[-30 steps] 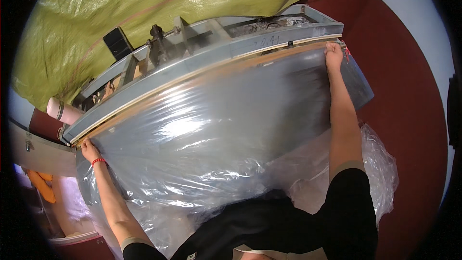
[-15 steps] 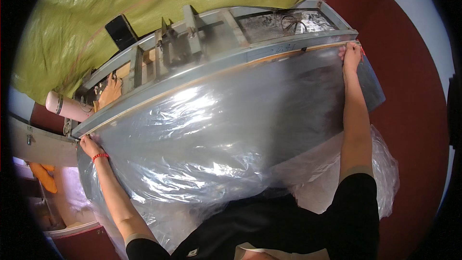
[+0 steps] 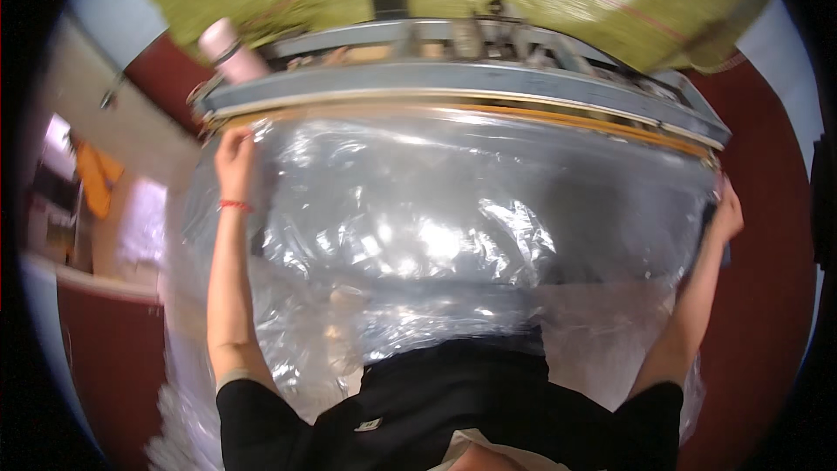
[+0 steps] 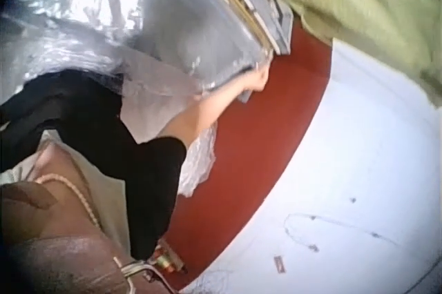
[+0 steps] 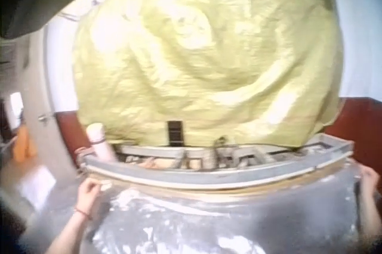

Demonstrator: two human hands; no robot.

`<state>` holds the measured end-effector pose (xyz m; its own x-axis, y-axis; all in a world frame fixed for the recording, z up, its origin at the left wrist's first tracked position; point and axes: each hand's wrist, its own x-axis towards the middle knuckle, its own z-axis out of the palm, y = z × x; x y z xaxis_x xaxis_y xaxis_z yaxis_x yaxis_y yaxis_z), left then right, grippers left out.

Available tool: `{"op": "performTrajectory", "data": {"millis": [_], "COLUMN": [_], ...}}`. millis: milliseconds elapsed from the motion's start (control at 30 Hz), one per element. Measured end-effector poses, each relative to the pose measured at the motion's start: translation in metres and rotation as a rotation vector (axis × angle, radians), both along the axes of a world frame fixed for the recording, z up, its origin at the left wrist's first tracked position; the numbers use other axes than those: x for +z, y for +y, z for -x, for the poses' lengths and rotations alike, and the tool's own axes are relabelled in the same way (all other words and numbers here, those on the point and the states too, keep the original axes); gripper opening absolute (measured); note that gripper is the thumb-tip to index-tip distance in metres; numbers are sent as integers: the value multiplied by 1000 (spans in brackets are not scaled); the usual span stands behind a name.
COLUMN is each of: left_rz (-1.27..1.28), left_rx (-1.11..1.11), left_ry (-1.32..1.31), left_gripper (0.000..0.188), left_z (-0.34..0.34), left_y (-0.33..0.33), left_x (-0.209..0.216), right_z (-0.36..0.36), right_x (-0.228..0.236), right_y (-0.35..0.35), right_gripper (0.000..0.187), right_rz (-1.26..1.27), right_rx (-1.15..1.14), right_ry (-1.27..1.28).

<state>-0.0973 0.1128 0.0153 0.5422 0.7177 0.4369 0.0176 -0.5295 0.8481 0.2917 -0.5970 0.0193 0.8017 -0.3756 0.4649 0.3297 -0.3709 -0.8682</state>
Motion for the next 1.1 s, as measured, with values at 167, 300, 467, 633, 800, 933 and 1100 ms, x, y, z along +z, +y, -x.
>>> {"op": "performTrajectory", "data": {"millis": [167, 300, 467, 633, 800, 933, 1100], "left_rz": [147, 181, 95, -417, -631, -548, -600], "left_rx": [-198, -172, -241, 5, 313, 54, -88], "left_ry": [-124, -164, -97, 31, 367, 430, 606], "left_gripper": [5, 6, 12, 38, 30, 21, 14], "left_z": [23, 50, 68, 76, 102, 64, 11], "left_y": [-54, -69, -66, -63, -28, -41, -56], "left_x": [34, 47, 43, 48, 8, -5, -22], "right_z": [1, 98, 204, 223, 220, 209, 190], "right_x": [-3, 57, 54, -2, -40, -34, -37], "right_y": [-17, 216, 435, 534, 518, 482, 450], "right_gripper": [26, 26, 35, 27, 15, 15, 14], "right_rz": [525, 472, 571, 415, 62, 37, 27], "right_rx": [-312, 262, 1173, 1378, 1505, 1413, 1331], "right_ry": [-189, -434, -478, -243, 32, 131, 205]}}
